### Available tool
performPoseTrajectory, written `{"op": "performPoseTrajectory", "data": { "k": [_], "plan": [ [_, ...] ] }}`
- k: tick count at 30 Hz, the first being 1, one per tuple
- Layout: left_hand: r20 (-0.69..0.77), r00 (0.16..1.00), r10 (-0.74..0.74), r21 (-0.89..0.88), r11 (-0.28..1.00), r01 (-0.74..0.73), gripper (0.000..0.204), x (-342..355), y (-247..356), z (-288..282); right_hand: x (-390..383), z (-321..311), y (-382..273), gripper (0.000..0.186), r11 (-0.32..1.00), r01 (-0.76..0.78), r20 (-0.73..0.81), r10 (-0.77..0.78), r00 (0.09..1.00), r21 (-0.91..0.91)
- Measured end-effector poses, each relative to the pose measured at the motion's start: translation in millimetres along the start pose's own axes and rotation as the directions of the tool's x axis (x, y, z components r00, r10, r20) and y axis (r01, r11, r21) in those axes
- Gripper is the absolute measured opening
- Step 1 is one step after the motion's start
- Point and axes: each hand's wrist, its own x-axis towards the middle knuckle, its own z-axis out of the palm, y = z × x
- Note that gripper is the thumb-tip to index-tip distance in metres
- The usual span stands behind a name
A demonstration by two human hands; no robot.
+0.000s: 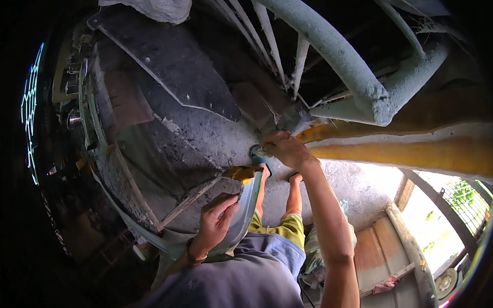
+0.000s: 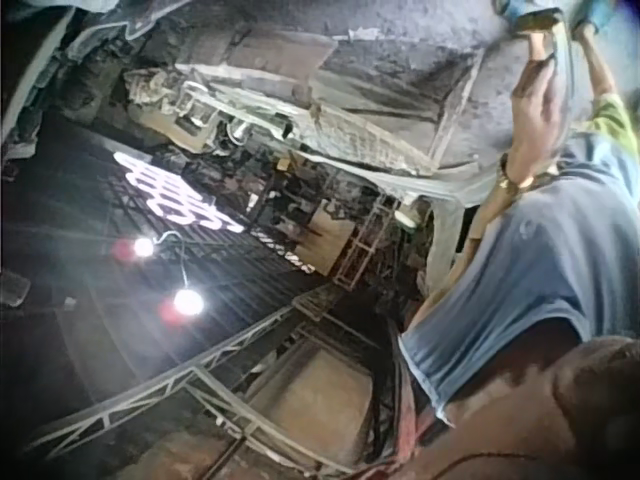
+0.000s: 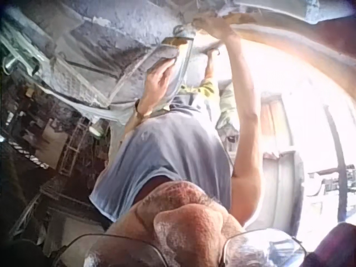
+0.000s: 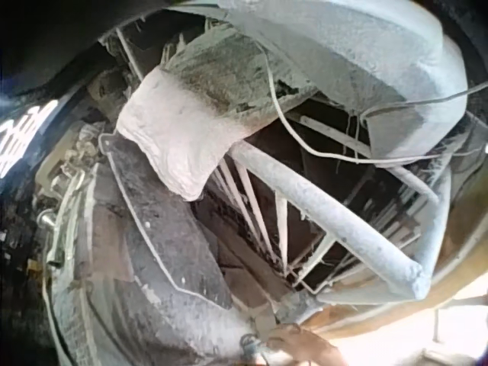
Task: Applying filler putty and sanding a car bumper to repair surface damage.
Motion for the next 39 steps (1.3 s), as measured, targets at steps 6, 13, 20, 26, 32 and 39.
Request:
{"op": "performPoseTrajectory", "data": {
  "k": [6,13,20,26,32,39],
  "plan": [
    [0.037,0.995,-0.094,-0.028,0.995,0.095,0.022,-1.3,-3.1,1.7,-15.5,14.8,-14.4,0.021,0.981,0.194,-0.031,-0.194,0.981,-0.012],
    [0.032,0.987,-0.159,-0.123,0.979,0.162,0.021,-8.1,-10.8,2.5,-40.5,48.1,81.7,0.025,0.911,0.180,-0.359,-0.039,0.933,0.370],
    [0.002,0.981,-0.193,-0.162,0.968,0.191,0.024,-5.7,-13.4,6.0,-105.6,96.2,54.5,0.034,0.578,0.171,-0.316,0.160,0.935,0.798],
    [-0.004,0.981,-0.195,-0.048,0.980,0.195,0.023,-3.5,-15.0,7.5,-92.8,107.7,3.2,0.031,0.774,0.379,-0.734,0.158,0.660,0.507],
    [-0.067,0.975,-0.211,-0.022,0.977,0.210,0.023,-8.0,-9.0,7.3,-129.1,167.0,2.6,0.031,0.748,0.475,-0.733,0.024,0.679,0.464],
    [-0.129,0.976,-0.178,-0.030,0.984,0.175,0.023,-11.5,-5.0,7.7,-136.5,144.8,25.0,0.028,0.699,0.489,-0.723,0.058,0.689,0.522]
  ]
}}
